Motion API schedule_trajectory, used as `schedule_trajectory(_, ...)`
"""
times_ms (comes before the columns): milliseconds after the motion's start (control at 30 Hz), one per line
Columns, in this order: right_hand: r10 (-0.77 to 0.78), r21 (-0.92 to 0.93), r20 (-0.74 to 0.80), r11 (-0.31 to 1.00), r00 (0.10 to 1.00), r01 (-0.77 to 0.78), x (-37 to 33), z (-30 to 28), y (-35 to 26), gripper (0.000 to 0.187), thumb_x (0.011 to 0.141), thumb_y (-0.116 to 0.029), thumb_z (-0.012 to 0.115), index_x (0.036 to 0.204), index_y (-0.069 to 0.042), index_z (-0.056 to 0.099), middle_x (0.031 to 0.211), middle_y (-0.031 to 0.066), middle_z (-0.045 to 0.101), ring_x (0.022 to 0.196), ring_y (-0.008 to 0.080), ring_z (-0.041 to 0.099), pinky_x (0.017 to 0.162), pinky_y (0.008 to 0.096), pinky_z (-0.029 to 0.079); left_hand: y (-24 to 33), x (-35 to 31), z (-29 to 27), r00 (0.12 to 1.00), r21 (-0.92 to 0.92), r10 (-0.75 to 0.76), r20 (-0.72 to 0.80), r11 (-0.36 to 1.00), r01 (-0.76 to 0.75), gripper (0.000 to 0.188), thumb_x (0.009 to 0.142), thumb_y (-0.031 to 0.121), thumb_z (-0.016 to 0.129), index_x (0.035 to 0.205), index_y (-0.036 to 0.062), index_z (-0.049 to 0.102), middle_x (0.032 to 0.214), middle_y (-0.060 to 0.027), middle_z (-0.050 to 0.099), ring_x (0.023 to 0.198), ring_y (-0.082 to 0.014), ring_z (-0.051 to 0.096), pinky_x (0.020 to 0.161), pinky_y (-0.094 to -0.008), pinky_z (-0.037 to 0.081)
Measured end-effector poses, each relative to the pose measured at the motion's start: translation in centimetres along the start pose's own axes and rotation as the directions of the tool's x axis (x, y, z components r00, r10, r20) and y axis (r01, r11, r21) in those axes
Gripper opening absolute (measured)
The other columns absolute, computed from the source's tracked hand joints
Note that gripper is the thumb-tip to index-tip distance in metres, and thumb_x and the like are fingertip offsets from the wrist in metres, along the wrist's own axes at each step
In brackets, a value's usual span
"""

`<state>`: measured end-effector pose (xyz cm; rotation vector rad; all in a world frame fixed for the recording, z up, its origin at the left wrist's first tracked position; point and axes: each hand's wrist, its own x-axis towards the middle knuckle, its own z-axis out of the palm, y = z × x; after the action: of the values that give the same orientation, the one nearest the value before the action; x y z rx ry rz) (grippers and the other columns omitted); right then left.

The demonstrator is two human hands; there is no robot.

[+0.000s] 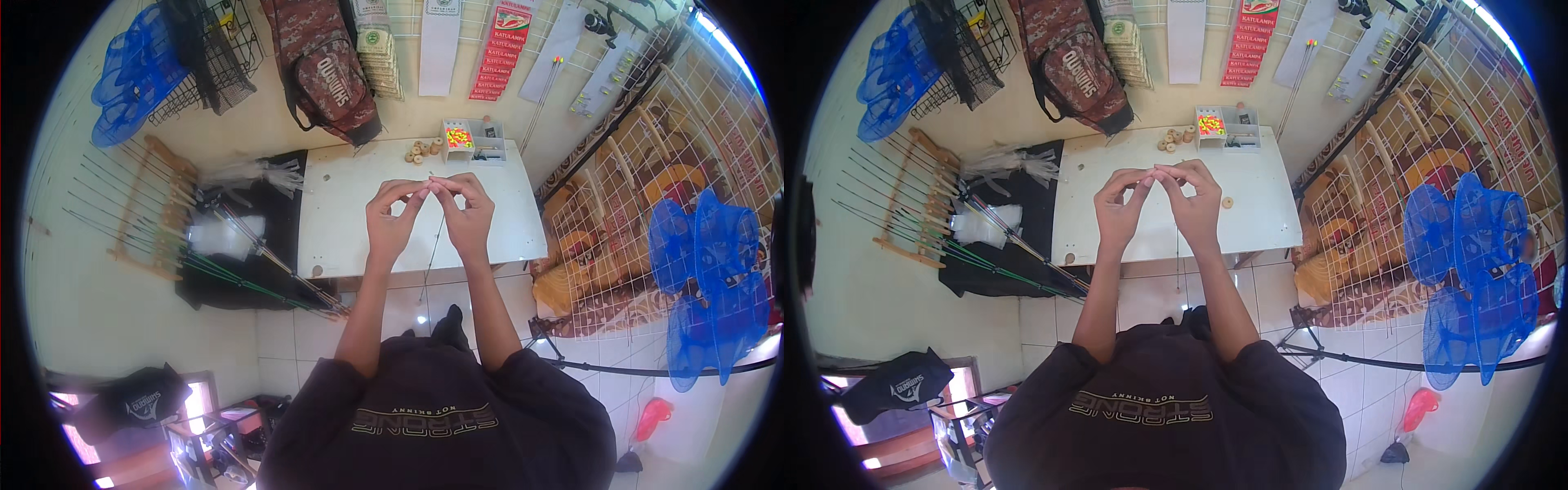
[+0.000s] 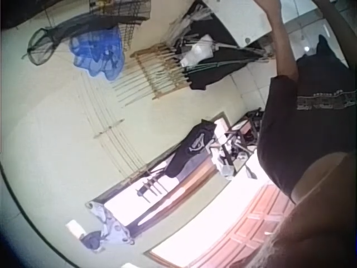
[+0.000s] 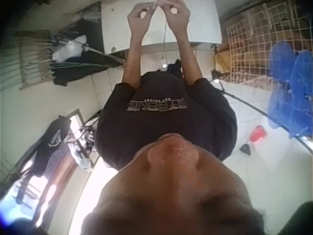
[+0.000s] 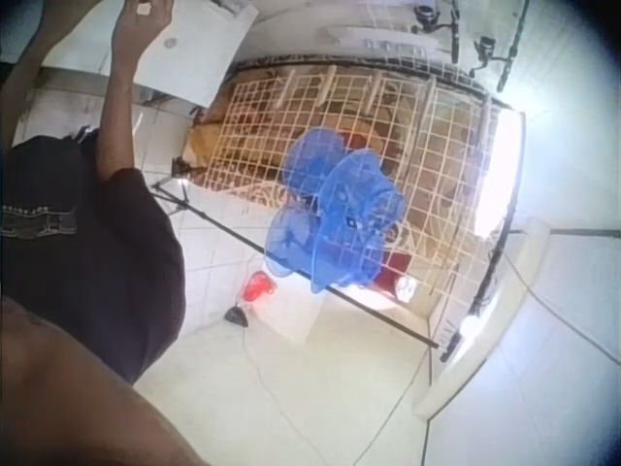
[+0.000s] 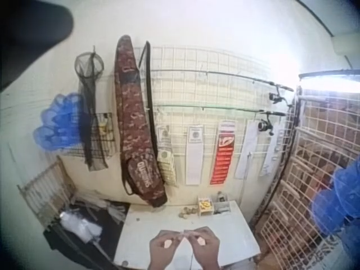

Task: Attaching rubber stoppers, beads, and floats to a fishing line.

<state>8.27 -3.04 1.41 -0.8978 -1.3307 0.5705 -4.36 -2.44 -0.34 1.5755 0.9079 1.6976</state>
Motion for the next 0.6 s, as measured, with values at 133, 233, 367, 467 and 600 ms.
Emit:
schedule_trajectory(133,-0.02,0.004,0.001,1.0,1.0,0.02,0.1,0.3,0.0,0.01,0.082,-0.006,0.069,0.091,-0.004,0.071,0.082,0.0053,0.06,0.074,0.0118,0.054,0.065,0.0242,0.043,-0.2,0.0,0.1,0.999,-0.004,0.023,-0.03,1.0,-0.023,0.015,0.083,-0.001,0.067,0.097,0.0015,0.07,0.093,-0.0085,0.066,0.083,-0.0123,0.057,0.074,-0.0239,0.045)
schedule_trajectory(233,-0.056,0.035,0.02,0.998,0.998,0.055,0.3,0.5,0.6,0.008,0.084,-0.007,0.067,0.09,-0.002,0.067,0.084,0.0059,0.06,0.074,0.0126,0.054,0.065,0.0245,0.043,-0.1,0.1,0.2,0.999,-0.016,0.036,-0.035,0.999,-0.036,0.014,0.083,0.0,0.067,0.097,0.0013,0.07,0.093,-0.0083,0.066,0.083,-0.0122,0.057,0.074,-0.0238,0.045)
schedule_trajectory(367,-0.075,0.046,0.056,0.996,0.996,0.072,0.4,0.5,0.7,0.01,0.087,-0.009,0.064,0.091,0.0,0.062,0.087,0.0063,0.058,0.076,0.0131,0.054,0.066,0.0249,0.043,-0.2,0.1,0.5,0.997,-0.082,-0.055,-0.059,0.995,0.05,0.014,0.085,0.003,0.067,0.098,-0.0003,0.067,0.094,-0.0071,0.066,0.085,-0.0113,0.058,0.077,-0.0239,0.045)
schedule_trajectory(467,-0.05,0.086,0.049,0.995,0.998,0.046,0.4,0.4,0.8,0.01,0.087,-0.009,0.064,0.091,0.0,0.062,0.088,0.006,0.058,0.078,0.0126,0.053,0.067,0.0251,0.043,-0.4,0.1,0.8,0.993,-0.195,-0.11,-0.031,0.975,0.102,0.014,0.087,0.005,0.066,0.1,-0.0016,0.064,0.096,-0.0066,0.065,0.087,-0.0107,0.058,0.077,-0.0243,0.045)
schedule_trajectory(600,-0.038,0.133,0.03,0.991,0.999,0.033,0.6,0.6,1.1,0.01,0.088,-0.009,0.064,0.091,0.0,0.062,0.09,0.0056,0.057,0.08,0.0122,0.053,0.069,0.0249,0.043,0.0,0.5,1.0,0.994,-0.214,-0.109,-0.017,0.971,0.103,0.014,0.088,0.004,0.064,0.1,-0.0025,0.062,0.097,-0.0069,0.064,0.088,-0.0103,0.057,0.078,-0.0244,0.045)
